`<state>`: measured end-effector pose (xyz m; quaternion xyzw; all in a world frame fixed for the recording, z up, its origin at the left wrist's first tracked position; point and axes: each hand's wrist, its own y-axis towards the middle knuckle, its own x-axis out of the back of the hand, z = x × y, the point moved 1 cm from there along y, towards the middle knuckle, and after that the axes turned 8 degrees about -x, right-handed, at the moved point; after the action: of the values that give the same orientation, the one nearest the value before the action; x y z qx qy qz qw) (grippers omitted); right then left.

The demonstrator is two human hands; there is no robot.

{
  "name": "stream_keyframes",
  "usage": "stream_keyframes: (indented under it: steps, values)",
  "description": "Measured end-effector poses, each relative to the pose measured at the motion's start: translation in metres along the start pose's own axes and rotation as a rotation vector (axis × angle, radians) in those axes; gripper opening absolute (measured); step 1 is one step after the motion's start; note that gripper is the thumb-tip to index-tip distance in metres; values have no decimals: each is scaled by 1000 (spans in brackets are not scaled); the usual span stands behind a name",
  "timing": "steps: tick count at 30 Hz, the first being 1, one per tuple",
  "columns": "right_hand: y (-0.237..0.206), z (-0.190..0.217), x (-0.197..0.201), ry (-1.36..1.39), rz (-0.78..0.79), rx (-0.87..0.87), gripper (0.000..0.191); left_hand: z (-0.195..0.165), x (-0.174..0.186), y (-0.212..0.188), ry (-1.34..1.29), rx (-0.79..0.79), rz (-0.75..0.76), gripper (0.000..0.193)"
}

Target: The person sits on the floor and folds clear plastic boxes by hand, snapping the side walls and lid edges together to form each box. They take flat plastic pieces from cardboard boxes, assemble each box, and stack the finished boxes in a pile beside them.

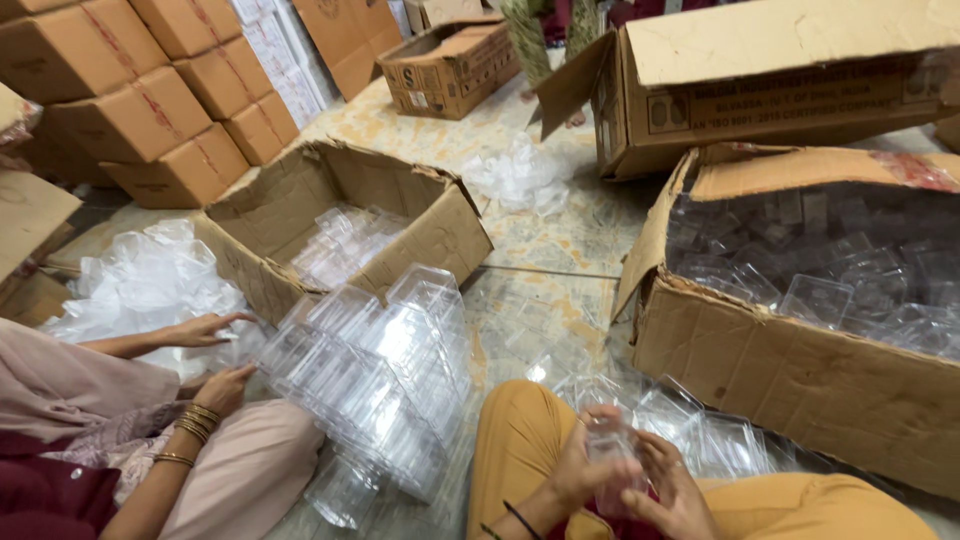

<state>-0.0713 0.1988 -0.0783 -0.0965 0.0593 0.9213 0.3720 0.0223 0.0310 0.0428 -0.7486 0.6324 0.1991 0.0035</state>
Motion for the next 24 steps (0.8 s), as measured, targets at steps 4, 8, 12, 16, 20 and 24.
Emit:
stream_keyframes:
  steps: [4, 8, 12, 16, 20, 24]
  values:
    - [-8, 34, -11, 60, 32, -10, 79, -13, 1, 5, -8, -22, -34, 83]
    - [-22, 56, -28, 136, -38, -18, 72, -5, -3, -2, 12, 35, -69, 87]
    - [-31, 65, -36, 133, -26, -194, 60, 9, 7, -11, 432, 8, -185, 74]
    - [-33, 79, -42, 33, -25, -98, 49, 17, 11, -9, -372, 242, -396, 64]
    - [-33, 99, -51, 7, -49, -114, 44, 2, 9, -11, -464, 297, -290, 57]
    - [-26, 127, -45, -841, 13, 328, 52, -13, 15, -20, -610, 491, -100, 45]
